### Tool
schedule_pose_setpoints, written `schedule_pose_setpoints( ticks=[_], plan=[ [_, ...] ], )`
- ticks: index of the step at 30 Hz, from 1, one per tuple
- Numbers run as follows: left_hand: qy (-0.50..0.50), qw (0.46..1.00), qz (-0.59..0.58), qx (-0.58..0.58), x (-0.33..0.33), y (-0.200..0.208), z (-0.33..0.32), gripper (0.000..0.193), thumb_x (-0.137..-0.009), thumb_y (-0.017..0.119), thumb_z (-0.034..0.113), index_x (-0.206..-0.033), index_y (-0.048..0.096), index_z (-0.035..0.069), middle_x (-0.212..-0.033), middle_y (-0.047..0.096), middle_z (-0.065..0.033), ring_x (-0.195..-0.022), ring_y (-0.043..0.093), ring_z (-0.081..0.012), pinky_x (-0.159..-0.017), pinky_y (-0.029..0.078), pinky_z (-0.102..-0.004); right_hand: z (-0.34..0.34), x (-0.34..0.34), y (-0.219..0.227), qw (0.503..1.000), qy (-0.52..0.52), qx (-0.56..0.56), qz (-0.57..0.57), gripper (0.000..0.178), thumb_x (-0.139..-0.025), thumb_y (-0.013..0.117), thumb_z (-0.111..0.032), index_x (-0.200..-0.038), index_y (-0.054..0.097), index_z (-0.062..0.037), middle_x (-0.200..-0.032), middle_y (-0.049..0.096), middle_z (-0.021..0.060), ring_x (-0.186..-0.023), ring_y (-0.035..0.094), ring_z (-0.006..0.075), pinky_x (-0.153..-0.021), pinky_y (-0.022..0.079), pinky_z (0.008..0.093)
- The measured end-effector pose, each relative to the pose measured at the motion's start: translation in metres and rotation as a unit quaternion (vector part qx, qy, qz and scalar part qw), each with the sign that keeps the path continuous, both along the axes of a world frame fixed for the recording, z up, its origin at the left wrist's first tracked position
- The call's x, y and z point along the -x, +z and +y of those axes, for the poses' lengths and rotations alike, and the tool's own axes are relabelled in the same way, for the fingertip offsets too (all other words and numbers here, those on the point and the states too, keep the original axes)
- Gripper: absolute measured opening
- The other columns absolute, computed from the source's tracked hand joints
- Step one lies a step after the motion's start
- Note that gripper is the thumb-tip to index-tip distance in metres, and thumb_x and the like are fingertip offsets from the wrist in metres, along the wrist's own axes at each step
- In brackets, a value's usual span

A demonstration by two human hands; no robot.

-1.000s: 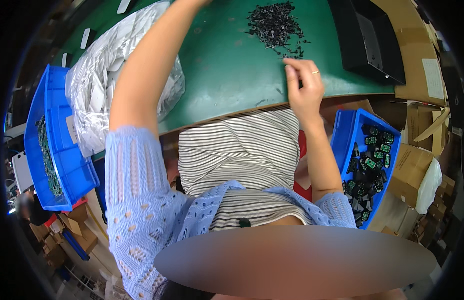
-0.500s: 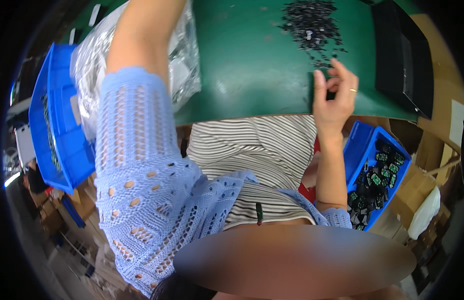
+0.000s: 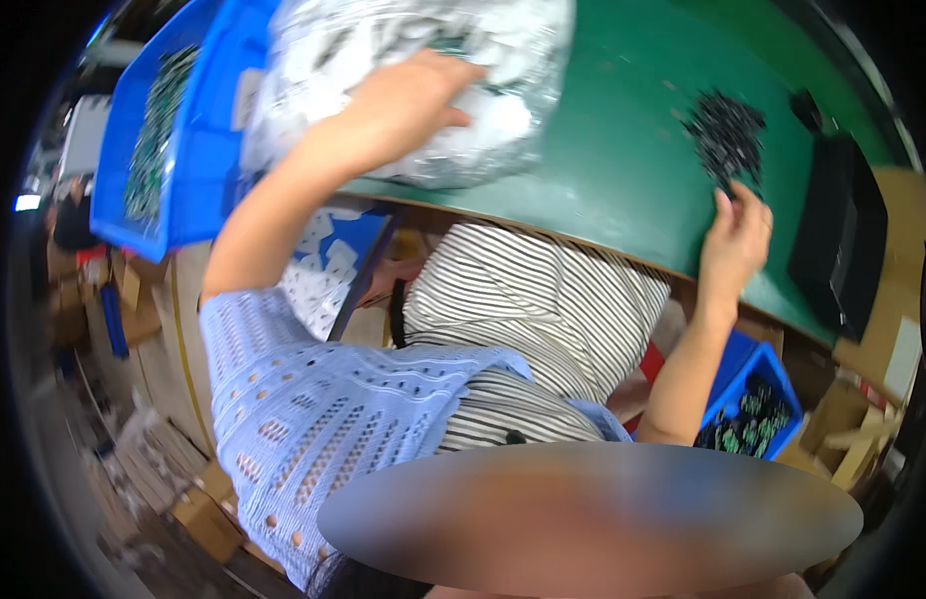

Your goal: The person picks up a white plastic piece and a black component, fits them together, and then places the assembly into a black casing and presses it closed.

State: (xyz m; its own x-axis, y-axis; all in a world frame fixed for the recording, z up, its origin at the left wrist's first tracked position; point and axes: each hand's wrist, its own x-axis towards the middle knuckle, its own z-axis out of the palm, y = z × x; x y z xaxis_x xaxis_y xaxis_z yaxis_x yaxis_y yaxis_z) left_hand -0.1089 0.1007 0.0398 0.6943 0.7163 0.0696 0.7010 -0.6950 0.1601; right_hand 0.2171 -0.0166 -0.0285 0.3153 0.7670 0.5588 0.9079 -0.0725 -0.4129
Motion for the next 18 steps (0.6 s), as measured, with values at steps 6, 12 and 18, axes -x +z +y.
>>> schedule_pose_setpoints(
  ticks=[6,12,18],
  plan=[
    [-0.062,0.994,-0.086,0.037,-0.006,-0.018,0.004,0.030,-0.072,0.070,0.016,-0.096,0.056,0.005,-0.092,0.057,-0.0114,-0.095,0.052,-0.0300,-0.078,0.044,-0.0398,-0.017,-0.017,-0.004,0.999,-0.030,0.013,-0.017,0.011,-0.083,0.063,-0.013,-0.083,0.063,-0.0027,-0.080,0.058,0.0104,-0.071,0.055,0.0247,-0.064,0.045,0.0337],
    [0.012,0.980,-0.162,0.118,0.009,0.005,0.008,0.026,-0.074,0.069,0.020,-0.082,0.050,0.004,-0.075,0.056,-0.0119,-0.079,0.054,-0.0326,-0.066,0.042,-0.0422,-0.018,-0.017,0.002,0.997,-0.029,0.051,0.053,0.011,-0.084,0.061,-0.011,-0.088,0.063,-0.0007,-0.080,0.057,0.0071,-0.070,0.055,0.0180,-0.064,0.045,0.0283],
    [0.063,0.959,-0.276,-0.010,0.008,-0.007,0.024,0.021,-0.076,0.065,0.017,-0.081,0.049,0.005,-0.074,0.057,-0.0154,-0.076,0.056,-0.0361,-0.064,0.042,-0.0440,-0.010,-0.011,0.010,0.999,0.006,0.045,0.009,0.009,-0.087,0.056,-0.008,-0.090,0.060,0.0001,-0.086,0.056,0.0091,-0.078,0.055,0.0191,-0.068,0.044,0.0295]
  ],
)
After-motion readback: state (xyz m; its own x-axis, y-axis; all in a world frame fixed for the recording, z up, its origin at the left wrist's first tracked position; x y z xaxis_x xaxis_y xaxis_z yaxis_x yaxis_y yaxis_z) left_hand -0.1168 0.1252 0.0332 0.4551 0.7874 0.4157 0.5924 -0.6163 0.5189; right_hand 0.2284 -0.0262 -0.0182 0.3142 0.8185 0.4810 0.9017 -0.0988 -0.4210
